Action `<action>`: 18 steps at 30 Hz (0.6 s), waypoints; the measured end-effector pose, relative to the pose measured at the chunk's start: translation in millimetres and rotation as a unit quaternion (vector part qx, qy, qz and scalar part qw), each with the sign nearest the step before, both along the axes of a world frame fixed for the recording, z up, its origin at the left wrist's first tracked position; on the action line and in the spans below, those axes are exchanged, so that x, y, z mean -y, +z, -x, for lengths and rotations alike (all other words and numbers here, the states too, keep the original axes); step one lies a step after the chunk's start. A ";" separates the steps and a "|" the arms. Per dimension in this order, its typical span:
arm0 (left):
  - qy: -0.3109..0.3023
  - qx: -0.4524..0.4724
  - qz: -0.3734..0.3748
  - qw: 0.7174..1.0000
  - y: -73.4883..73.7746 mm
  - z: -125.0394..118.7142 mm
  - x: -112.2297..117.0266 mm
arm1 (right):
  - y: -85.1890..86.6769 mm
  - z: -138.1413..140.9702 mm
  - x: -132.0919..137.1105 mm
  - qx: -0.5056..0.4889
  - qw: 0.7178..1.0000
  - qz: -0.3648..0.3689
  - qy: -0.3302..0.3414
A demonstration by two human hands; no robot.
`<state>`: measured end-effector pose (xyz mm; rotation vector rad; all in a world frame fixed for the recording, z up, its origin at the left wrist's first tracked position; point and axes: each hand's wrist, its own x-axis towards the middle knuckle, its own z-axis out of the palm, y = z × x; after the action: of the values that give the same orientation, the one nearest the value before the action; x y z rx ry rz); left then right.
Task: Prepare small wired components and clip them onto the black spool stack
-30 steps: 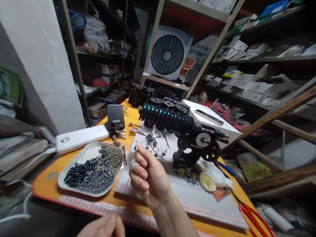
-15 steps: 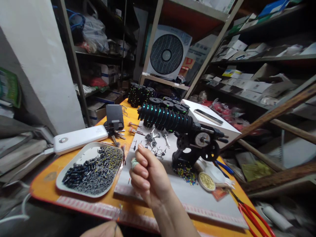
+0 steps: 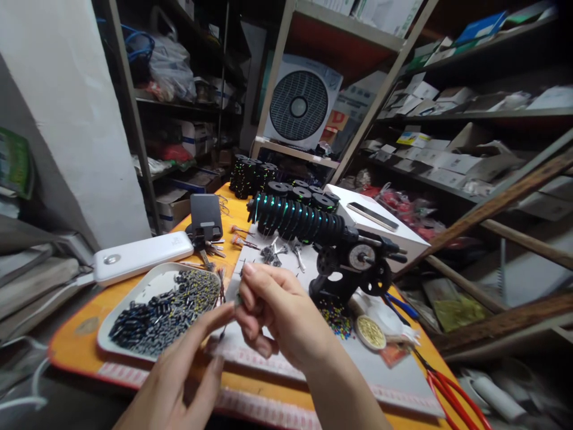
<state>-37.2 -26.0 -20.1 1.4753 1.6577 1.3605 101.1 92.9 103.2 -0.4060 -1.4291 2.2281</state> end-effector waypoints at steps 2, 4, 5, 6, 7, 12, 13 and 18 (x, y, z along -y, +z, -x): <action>0.016 0.073 -0.035 0.997 21.1 -1.6 -14.3 | 4.6 0.0 -0.2 0.005 1.000 0.000 -0.001; 0.026 0.115 -0.068 0.991 41.9 -6.8 -25.4 | 6.7 0.2 -0.2 0.008 1.000 0.000 -0.006; 0.029 0.146 -0.060 0.987 49.9 -9.5 -28.8 | 6.8 0.4 -0.2 0.008 1.000 0.000 -0.008; 0.017 0.164 -0.056 0.985 55.8 -11.8 -30.5 | 6.3 0.7 -0.1 0.004 1.000 0.003 -0.010; 0.002 0.184 -0.045 0.982 59.4 -13.4 -30.7 | 5.3 1.3 0.1 0.000 1.000 0.009 -0.013; -0.095 0.309 0.038 0.946 61.1 -17.8 -17.2 | -4.8 7.6 1.6 0.010 0.991 0.124 -0.042; -0.106 0.357 0.061 0.926 61.4 -18.9 -13.9 | -7.2 9.3 2.0 0.011 0.988 0.145 -0.043; -0.135 0.530 0.102 0.831 61.9 -23.9 -5.2 | -14.6 15.3 4.6 0.008 0.983 0.175 -0.051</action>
<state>-13.3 -20.8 41.8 0.5487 0.7812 1.3739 85.8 88.3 88.6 -0.5995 -0.9966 2.3950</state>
